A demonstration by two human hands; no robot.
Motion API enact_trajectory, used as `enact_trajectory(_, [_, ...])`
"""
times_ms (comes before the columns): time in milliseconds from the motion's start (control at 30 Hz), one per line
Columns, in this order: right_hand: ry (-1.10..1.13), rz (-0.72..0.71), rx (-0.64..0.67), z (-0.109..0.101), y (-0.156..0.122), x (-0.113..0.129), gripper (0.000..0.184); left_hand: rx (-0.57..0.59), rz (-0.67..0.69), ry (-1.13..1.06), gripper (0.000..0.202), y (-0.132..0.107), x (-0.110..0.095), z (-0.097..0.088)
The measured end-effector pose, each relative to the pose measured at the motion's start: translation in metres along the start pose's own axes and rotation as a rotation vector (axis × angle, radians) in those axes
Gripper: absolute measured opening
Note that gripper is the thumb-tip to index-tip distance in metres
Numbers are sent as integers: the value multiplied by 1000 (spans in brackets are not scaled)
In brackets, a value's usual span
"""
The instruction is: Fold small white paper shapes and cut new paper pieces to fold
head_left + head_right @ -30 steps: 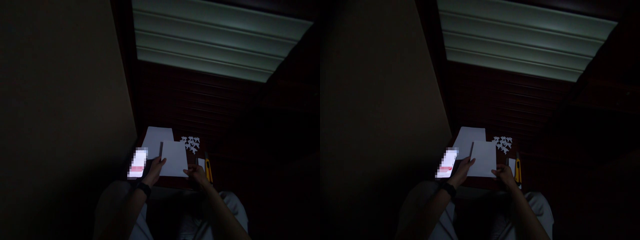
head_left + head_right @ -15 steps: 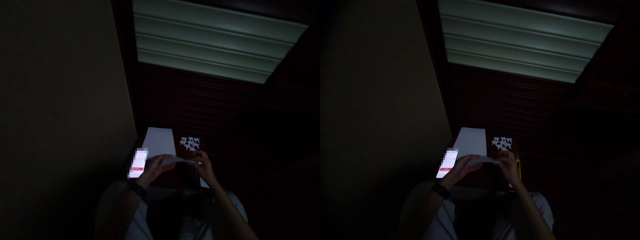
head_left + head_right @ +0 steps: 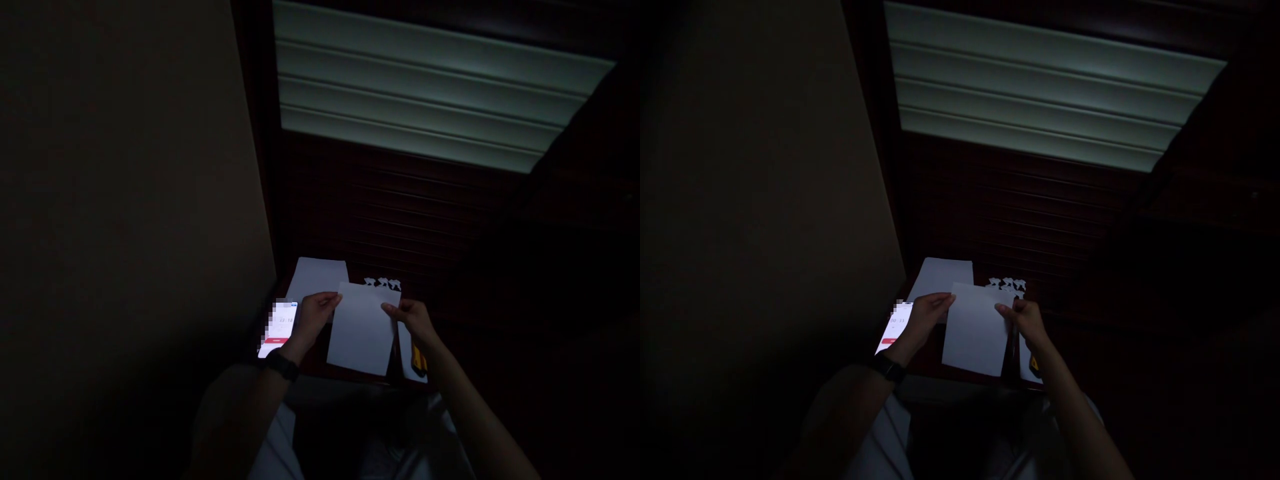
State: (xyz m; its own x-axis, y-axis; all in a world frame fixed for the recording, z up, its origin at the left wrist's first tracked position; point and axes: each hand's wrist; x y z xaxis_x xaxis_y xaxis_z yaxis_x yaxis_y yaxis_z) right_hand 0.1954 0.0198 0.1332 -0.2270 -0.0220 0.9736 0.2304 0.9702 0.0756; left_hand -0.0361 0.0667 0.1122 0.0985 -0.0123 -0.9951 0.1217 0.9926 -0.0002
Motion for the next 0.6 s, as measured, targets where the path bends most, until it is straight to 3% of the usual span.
enact_trajectory(200, [186,41,41,1,-3,-7,42,-23,-22,-46,37,-11,1,4])
enact_trajectory(400, [147,34,20,0,2,-15,35,-83,10,37,37,-12,-17,7])
enact_trajectory(600, [146,11,36,-2,1,-13,32,-111,25,33,31,-11,-22,10])
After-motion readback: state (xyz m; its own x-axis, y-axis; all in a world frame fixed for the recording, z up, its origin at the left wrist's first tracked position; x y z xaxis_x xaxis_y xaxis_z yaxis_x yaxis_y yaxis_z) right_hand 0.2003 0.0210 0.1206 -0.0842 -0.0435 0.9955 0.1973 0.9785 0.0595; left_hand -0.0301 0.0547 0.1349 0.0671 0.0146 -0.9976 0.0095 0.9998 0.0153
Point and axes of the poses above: each hand's wrist, its own y-axis towards the middle knuckle, its own z-axis out of the palm, x = y × z, and after that the axes turned 2 degrees about -z, right-handed
